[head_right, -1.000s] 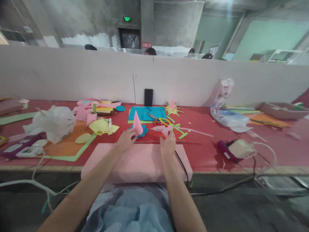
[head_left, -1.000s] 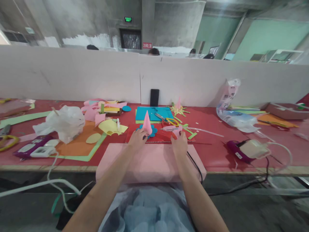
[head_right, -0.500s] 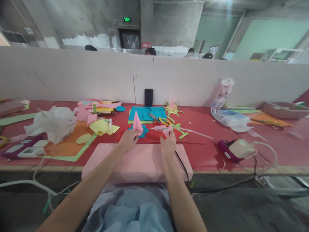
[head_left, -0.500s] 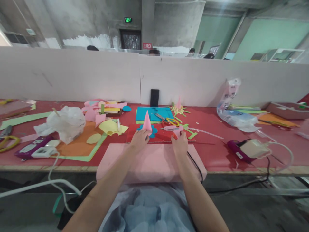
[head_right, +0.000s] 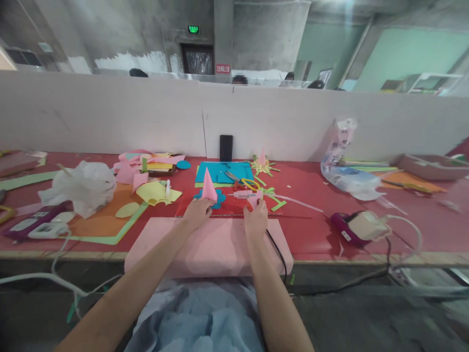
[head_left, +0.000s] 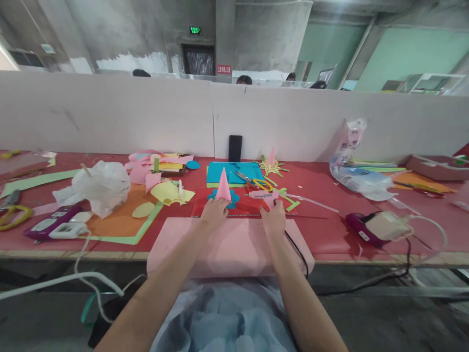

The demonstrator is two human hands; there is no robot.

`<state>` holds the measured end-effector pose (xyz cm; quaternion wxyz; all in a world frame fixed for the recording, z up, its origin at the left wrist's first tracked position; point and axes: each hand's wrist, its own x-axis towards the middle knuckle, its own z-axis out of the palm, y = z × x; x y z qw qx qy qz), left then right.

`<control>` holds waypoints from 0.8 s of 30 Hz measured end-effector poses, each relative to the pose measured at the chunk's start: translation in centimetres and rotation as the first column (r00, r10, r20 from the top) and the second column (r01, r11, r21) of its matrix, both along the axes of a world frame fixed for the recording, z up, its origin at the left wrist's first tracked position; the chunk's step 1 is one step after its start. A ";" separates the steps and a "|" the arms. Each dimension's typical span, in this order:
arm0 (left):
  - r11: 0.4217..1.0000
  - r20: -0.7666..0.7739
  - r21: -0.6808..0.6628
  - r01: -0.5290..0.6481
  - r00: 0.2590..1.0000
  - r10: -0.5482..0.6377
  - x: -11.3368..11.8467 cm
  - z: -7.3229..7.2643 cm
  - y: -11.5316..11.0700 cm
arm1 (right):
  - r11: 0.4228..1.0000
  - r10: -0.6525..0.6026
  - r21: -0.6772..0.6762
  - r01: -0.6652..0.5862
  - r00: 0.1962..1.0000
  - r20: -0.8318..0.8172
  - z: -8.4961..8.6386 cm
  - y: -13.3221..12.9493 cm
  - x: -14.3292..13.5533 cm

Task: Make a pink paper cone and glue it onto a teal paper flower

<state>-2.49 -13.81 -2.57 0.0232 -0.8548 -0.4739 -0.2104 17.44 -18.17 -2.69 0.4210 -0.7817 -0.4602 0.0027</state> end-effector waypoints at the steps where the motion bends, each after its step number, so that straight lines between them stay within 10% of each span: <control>1: 1.000 0.003 -0.001 0.003 1.000 -0.003 0.0 0.0 0.0 | 1.000 -0.001 0.000 0.001 1.000 -0.002 0.0 0.0 0.0; 24: 0.996 0.008 -0.038 -0.075 0.997 0.075 -0.3 0.5 -0.2 | 1.000 0.016 -0.024 -0.017 0.999 -0.029 0.3 -0.1 -0.1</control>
